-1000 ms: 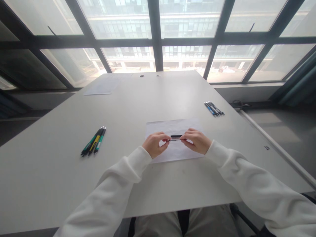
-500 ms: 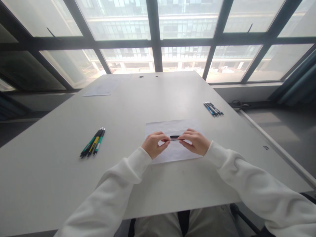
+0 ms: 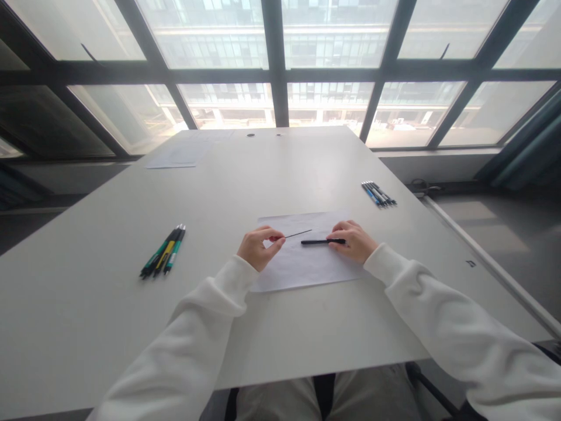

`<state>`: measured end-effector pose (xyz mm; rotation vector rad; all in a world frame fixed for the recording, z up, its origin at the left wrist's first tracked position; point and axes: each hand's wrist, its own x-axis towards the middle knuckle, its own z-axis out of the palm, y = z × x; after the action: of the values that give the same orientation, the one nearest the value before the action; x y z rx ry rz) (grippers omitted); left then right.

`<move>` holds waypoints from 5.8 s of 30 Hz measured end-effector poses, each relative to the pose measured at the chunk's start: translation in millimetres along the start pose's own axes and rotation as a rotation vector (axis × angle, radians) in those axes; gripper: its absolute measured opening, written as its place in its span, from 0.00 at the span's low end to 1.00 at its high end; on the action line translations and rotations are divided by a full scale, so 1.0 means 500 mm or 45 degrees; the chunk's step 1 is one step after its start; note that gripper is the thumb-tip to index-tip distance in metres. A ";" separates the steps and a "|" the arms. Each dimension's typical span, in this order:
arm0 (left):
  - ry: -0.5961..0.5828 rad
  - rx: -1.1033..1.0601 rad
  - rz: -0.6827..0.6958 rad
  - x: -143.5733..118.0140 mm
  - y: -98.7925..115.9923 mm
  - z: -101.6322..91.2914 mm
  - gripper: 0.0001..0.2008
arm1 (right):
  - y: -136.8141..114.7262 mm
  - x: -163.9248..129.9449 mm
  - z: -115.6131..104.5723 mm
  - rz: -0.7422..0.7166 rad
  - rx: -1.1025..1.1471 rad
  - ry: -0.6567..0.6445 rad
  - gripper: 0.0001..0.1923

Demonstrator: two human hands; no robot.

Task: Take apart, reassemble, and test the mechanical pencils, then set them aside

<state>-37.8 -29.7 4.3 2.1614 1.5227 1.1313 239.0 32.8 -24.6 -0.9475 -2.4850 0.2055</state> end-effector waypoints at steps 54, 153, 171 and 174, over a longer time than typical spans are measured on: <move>-0.121 -0.053 0.122 0.000 0.024 0.013 0.07 | -0.063 0.004 -0.027 0.055 0.259 0.195 0.09; -0.025 -0.686 -0.352 0.006 0.014 0.025 0.12 | -0.083 0.005 -0.017 -0.030 0.340 0.286 0.07; -0.136 -0.754 -0.416 0.005 0.010 0.025 0.13 | -0.081 0.006 -0.017 -0.024 0.333 0.272 0.06; -0.152 -0.674 -0.427 0.007 0.012 0.021 0.13 | -0.078 0.006 -0.015 -0.032 0.333 0.273 0.07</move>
<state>-25.7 -26.9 2.8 1.5308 1.2861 1.1083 217.7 5.2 -5.3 -0.7849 -2.2072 0.3892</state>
